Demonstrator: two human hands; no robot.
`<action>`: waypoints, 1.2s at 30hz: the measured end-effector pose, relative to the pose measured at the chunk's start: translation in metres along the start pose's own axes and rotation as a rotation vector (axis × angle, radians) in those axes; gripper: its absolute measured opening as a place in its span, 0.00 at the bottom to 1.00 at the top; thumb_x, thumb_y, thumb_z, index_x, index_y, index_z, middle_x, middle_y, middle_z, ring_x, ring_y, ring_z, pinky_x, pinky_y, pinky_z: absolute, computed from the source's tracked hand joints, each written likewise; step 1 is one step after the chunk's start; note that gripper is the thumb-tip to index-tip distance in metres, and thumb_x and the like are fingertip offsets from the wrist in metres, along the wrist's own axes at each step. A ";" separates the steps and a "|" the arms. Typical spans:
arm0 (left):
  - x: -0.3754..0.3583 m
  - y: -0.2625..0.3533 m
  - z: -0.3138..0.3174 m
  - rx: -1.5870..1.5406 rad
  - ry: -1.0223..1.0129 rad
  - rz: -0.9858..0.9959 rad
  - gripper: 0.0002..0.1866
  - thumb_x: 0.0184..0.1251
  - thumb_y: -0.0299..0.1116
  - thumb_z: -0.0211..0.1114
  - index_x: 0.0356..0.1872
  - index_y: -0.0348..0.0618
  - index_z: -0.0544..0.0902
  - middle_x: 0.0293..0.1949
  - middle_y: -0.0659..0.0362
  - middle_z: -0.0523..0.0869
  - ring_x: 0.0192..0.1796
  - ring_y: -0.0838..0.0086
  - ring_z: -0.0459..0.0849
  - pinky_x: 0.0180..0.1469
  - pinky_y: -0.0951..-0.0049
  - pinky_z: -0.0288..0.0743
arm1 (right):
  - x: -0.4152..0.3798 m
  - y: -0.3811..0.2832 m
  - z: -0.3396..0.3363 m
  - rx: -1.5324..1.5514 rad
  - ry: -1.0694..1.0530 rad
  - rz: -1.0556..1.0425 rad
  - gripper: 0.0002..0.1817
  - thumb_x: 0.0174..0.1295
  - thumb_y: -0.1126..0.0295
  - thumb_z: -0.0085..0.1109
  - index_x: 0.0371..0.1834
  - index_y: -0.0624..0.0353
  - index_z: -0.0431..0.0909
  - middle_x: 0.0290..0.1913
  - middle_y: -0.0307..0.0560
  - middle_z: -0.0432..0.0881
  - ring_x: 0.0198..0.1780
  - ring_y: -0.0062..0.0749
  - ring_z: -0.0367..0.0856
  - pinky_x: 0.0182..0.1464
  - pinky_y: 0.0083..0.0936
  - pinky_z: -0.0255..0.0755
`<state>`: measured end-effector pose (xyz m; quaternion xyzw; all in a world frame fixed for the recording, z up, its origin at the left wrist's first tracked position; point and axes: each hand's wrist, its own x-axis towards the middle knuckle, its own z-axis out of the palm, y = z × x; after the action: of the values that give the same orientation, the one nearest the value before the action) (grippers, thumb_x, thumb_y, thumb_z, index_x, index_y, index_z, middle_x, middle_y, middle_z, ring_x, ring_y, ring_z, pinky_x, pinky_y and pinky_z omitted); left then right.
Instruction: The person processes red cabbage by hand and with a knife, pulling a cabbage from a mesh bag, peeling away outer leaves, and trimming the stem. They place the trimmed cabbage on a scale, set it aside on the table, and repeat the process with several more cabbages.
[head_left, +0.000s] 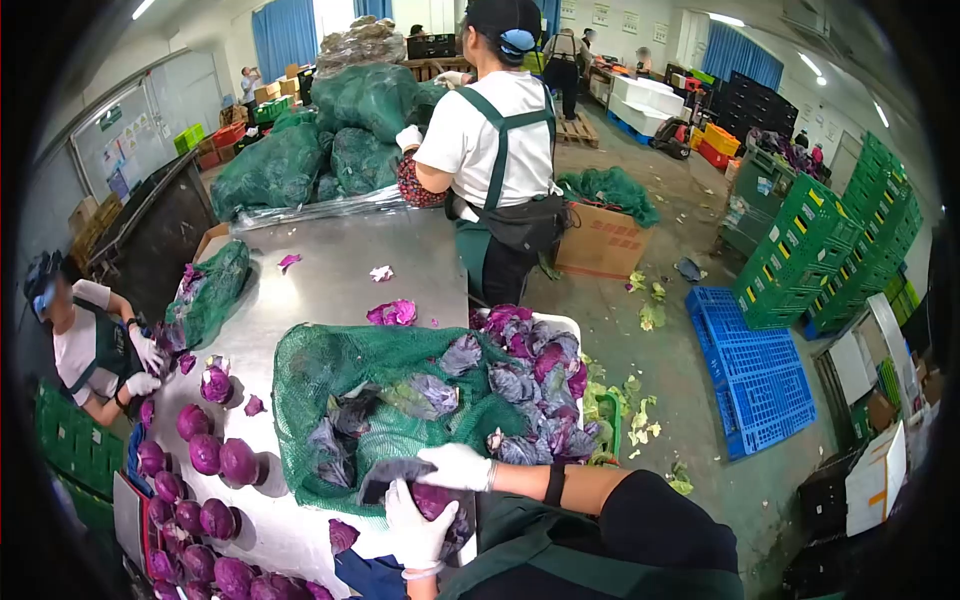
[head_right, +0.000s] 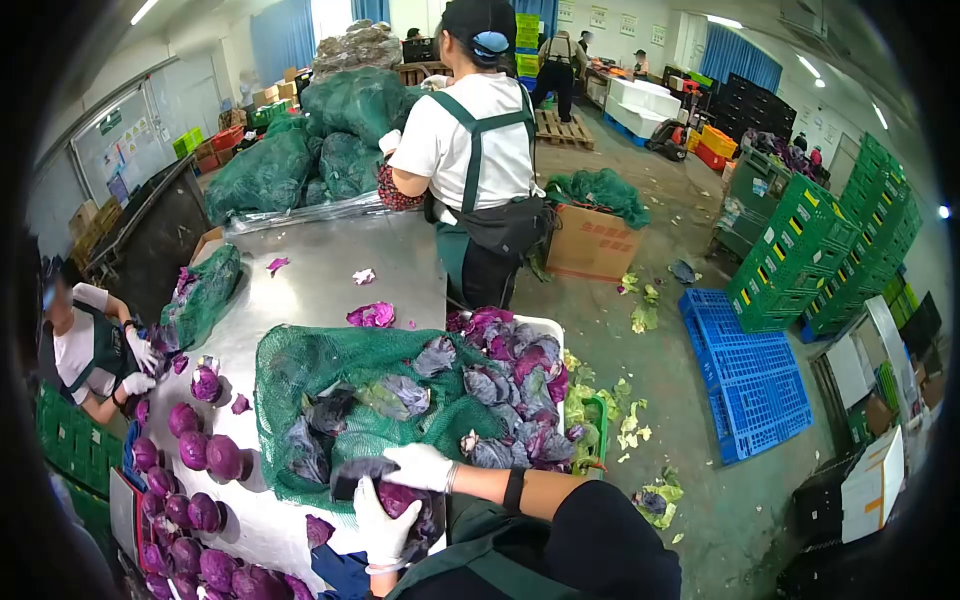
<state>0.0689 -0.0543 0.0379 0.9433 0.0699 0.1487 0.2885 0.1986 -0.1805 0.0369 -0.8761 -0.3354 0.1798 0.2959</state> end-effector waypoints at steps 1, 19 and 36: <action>0.000 0.007 -0.003 -0.024 -0.051 -0.084 0.52 0.41 0.54 0.74 0.66 0.36 0.63 0.63 0.40 0.67 0.64 0.46 0.65 0.65 0.52 0.60 | 0.003 0.009 0.005 0.037 0.241 -0.024 0.19 0.55 0.54 0.57 0.44 0.55 0.75 0.32 0.56 0.82 0.36 0.54 0.82 0.37 0.44 0.75; -0.102 -0.043 -0.033 -0.497 0.034 -0.266 0.54 0.36 0.42 0.81 0.67 0.38 0.60 0.63 0.44 0.64 0.66 0.54 0.66 0.68 0.62 0.62 | 0.021 0.063 -0.004 0.068 -0.131 0.121 0.31 0.53 0.47 0.64 0.48 0.62 0.69 0.36 0.62 0.81 0.42 0.61 0.79 0.43 0.44 0.73; -0.044 0.018 -0.021 0.263 0.069 -0.301 0.49 0.36 0.65 0.73 0.54 0.35 0.70 0.45 0.43 0.76 0.48 0.49 0.76 0.46 0.57 0.76 | -0.083 0.011 0.048 -0.256 -0.035 -0.333 0.08 0.58 0.68 0.51 0.37 0.59 0.71 0.27 0.48 0.78 0.22 0.39 0.80 0.22 0.32 0.74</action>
<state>0.0220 -0.0681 0.0542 0.9461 0.2386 0.1258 0.1794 0.1201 -0.2257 0.0028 -0.8358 -0.5009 0.0993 0.2018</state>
